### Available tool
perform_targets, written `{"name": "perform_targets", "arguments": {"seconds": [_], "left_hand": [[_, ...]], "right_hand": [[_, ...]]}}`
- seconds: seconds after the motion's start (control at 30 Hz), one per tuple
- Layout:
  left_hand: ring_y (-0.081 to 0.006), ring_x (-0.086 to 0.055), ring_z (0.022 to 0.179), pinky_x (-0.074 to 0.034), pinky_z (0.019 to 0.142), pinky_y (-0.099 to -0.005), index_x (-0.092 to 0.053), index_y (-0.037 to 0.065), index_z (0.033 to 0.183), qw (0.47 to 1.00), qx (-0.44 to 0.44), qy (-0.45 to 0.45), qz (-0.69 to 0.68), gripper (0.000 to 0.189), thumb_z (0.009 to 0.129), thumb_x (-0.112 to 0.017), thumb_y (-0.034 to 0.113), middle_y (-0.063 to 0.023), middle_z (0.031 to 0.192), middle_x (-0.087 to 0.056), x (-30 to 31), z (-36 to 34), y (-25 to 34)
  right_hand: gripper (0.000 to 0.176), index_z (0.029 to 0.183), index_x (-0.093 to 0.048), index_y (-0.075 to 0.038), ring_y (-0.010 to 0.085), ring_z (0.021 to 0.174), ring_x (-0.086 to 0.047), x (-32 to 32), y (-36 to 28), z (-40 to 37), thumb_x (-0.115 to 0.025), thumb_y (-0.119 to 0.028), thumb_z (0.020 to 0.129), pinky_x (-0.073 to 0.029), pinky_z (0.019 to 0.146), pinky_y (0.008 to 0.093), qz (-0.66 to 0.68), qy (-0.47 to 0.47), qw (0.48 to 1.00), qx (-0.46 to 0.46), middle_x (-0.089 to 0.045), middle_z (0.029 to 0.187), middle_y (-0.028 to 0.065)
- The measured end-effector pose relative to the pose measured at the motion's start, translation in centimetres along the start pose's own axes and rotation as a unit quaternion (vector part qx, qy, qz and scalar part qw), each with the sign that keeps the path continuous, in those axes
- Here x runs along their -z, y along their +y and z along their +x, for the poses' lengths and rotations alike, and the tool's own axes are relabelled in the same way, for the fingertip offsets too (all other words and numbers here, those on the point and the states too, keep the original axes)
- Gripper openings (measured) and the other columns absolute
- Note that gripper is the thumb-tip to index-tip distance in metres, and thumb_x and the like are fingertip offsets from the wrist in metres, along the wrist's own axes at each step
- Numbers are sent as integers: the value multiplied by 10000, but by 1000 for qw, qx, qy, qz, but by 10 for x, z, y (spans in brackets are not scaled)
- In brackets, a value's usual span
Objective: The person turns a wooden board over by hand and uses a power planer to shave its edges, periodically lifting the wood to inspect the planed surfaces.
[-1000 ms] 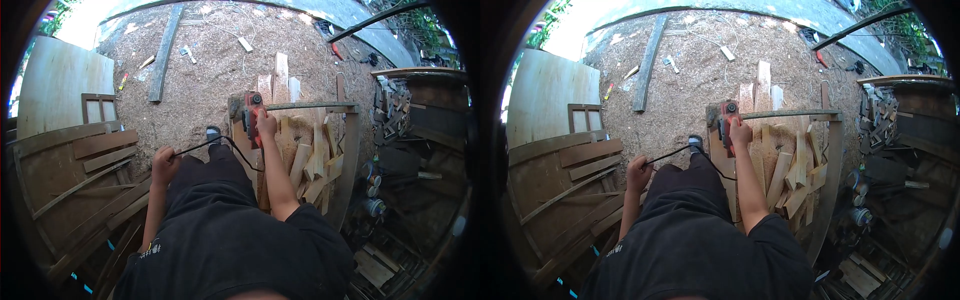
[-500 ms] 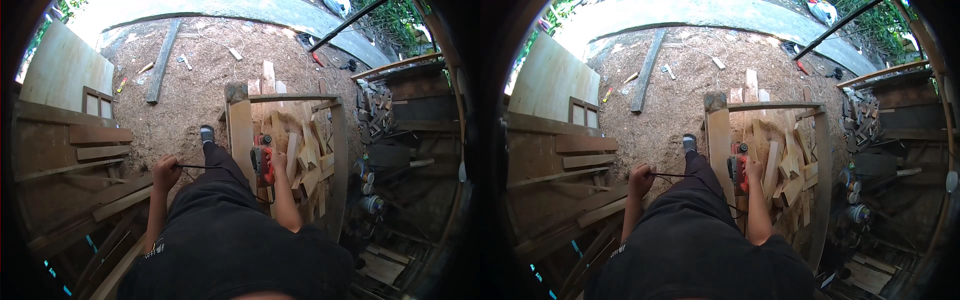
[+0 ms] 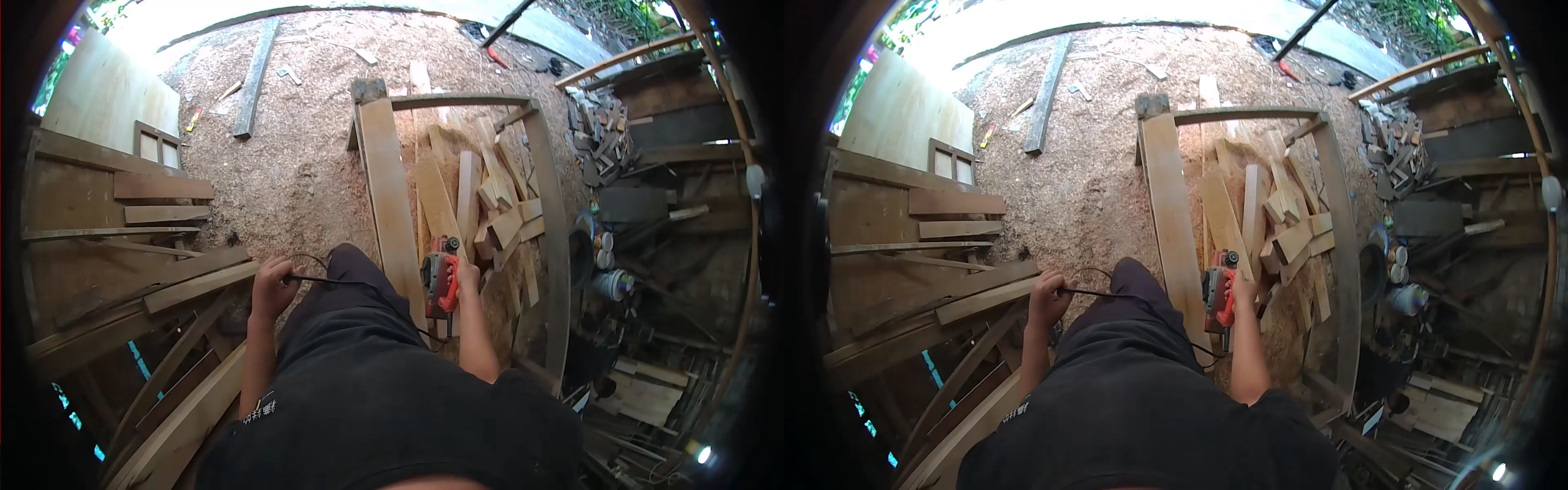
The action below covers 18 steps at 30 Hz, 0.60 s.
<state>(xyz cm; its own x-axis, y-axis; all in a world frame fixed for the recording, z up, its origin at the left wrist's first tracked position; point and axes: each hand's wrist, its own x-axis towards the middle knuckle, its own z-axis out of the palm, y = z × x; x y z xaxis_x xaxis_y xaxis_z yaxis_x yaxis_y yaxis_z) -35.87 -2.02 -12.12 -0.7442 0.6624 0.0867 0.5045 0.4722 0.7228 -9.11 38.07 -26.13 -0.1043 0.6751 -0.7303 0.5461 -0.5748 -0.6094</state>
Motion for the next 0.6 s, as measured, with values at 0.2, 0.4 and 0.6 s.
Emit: {"name": "perform_targets", "arguments": {"seconds": [0.2, 0.4, 0.6], "left_hand": [[-296, -621, 848, -500, 812, -406, -724, 76, 1040, 994, -34, -99, -17, 308, 814, -850, 243, -87, 835, -638, -35, -66, 32], [-292, -604, 906, -499, 863, -422, -749, 158, 1217, 958, 45, -282, 19, 412, 873, -810, 375, -79, 954, -682, -60, -147, 62], [-272, -619, 865, -499, 838, -409, -782, 121, 1076, 950, 80, -300, -25, 316, 893, -794, 379, -84, 859, -663, -99, -237, 79]], "right_hand": [[373, 909, -738, -55, 158, 469, -559, 63, 85, -21, -564, -369, 1007, -475, 449, 333, 44, 3, 999, -19, -635, 677, 37], [372, 942, -727, -73, 145, 480, -558, 139, 177, -40, -563, -396, 1025, -481, 458, 319, 57, 0, 997, -58, -624, 680, 28], [393, 916, -726, -55, 143, 475, -559, 206, 255, -55, -583, -404, 1025, -473, 445, 322, 56, -7, 996, -70, -610, 669, 25]]}}
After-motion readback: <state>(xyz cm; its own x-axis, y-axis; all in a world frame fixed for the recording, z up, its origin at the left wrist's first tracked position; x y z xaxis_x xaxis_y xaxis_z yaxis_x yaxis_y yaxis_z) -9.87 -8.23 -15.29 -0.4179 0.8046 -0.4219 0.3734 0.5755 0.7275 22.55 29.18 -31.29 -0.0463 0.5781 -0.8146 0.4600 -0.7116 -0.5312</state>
